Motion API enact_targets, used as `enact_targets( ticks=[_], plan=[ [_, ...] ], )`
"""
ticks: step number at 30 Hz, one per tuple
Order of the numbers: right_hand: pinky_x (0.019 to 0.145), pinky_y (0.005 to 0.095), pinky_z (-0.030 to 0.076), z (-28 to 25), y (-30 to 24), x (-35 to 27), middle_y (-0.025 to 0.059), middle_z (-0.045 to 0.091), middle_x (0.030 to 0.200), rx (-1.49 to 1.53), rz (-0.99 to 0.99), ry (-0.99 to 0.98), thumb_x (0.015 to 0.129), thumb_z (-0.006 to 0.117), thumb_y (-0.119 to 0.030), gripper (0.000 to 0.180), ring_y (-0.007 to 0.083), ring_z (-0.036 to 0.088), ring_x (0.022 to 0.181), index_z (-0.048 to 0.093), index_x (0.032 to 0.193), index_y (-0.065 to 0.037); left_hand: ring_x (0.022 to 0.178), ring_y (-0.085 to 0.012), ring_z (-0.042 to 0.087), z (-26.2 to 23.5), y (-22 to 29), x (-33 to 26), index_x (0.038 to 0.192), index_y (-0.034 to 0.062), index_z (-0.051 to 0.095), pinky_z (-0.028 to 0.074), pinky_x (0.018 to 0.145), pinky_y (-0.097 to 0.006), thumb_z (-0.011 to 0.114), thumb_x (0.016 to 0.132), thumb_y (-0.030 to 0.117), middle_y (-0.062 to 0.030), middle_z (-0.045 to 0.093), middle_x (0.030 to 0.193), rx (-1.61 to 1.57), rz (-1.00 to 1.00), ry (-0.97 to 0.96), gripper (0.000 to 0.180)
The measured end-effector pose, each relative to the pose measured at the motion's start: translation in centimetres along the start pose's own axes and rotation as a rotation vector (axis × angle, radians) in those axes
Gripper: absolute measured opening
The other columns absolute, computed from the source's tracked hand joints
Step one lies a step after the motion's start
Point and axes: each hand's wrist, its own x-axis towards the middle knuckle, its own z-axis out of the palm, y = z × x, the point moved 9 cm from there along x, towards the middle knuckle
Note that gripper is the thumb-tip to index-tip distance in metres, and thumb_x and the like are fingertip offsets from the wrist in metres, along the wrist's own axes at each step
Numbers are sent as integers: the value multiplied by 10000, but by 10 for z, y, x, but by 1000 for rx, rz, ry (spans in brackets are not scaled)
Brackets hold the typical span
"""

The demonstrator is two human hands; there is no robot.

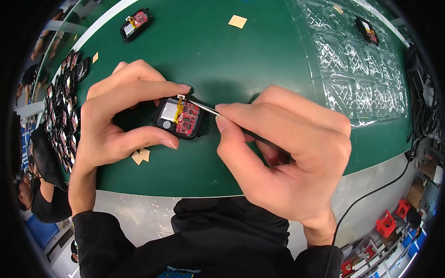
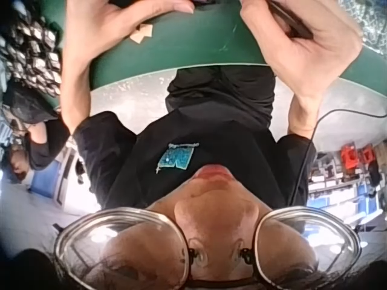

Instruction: Assembling internal components of smartwatches using tweezers on an assembly line.

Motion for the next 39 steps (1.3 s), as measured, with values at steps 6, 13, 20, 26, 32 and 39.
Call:
enact_targets(
  ticks=[6, 13, 20, 26, 32, 39],
  plan=[
    [514, 240, 283, 3, -2, 2, 19, 638, 690, 7, -40, -2, 803, 823, 103, 201, 48, 482, 548, 856, 987, 27, 833, -197, 657, 1, 0, 2, 1169, 6, 850, 413, 772, -341, 987, 605, 435, -50, 756, 938, -4, 7, -4, 722],
    [506, 238, 276, 5, -2, 3, 14, 638, 691, 9, -69, -21, 806, 822, 108, 207, 37, 467, 537, 857, 992, 25, 826, -200, 655, 0, -1, 2, 1154, -4, 853, 413, 773, -341, 979, 596, 447, -56, 765, 937, 19, -10, -19, 728],
    [496, 236, 274, 2, -3, 2, 11, 637, 691, 12, -104, 10, 789, 830, 119, 238, 30, 456, 528, 862, 1004, 21, 746, -161, 552, -1, -3, 2, 1184, 21, 841, 390, 715, -315, 1002, 619, 440, -36, 755, 922, 43, -51, -14, 721],
    [494, 233, 292, 0, -7, -3, 12, 655, 732, -65, -163, 71, 775, 848, 126, 286, 30, 459, 534, 869, 1038, 16, 718, -147, 502, -2, -3, 1, 1122, 34, 827, 371, 682, -303, 1003, 646, 436, -26, 739, 905, 35, -77, 8, 647],
    [490, 231, 305, 3, -11, -3, 10, 674, 772, -97, -190, 88, 760, 877, 126, 322, 31, 461, 540, 874, 1062, 12, 715, -145, 522, -2, -5, 2, 1140, 46, 836, 371, 680, -300, 1003, 657, 413, -29, 737, 895, 16, -61, 0, 629],
    [493, 233, 322, 5, -12, -3, 17, 681, 769, -90, -208, 80, 766, 873, 128, 321, 44, 495, 554, 876, 1062, 5, 715, -142, 525, -3, -5, 4, 1148, 44, 838, 372, 677, -297, 1002, 653, 409, -31, 744, 905, -24, -44, 7, 636]
  ],
)
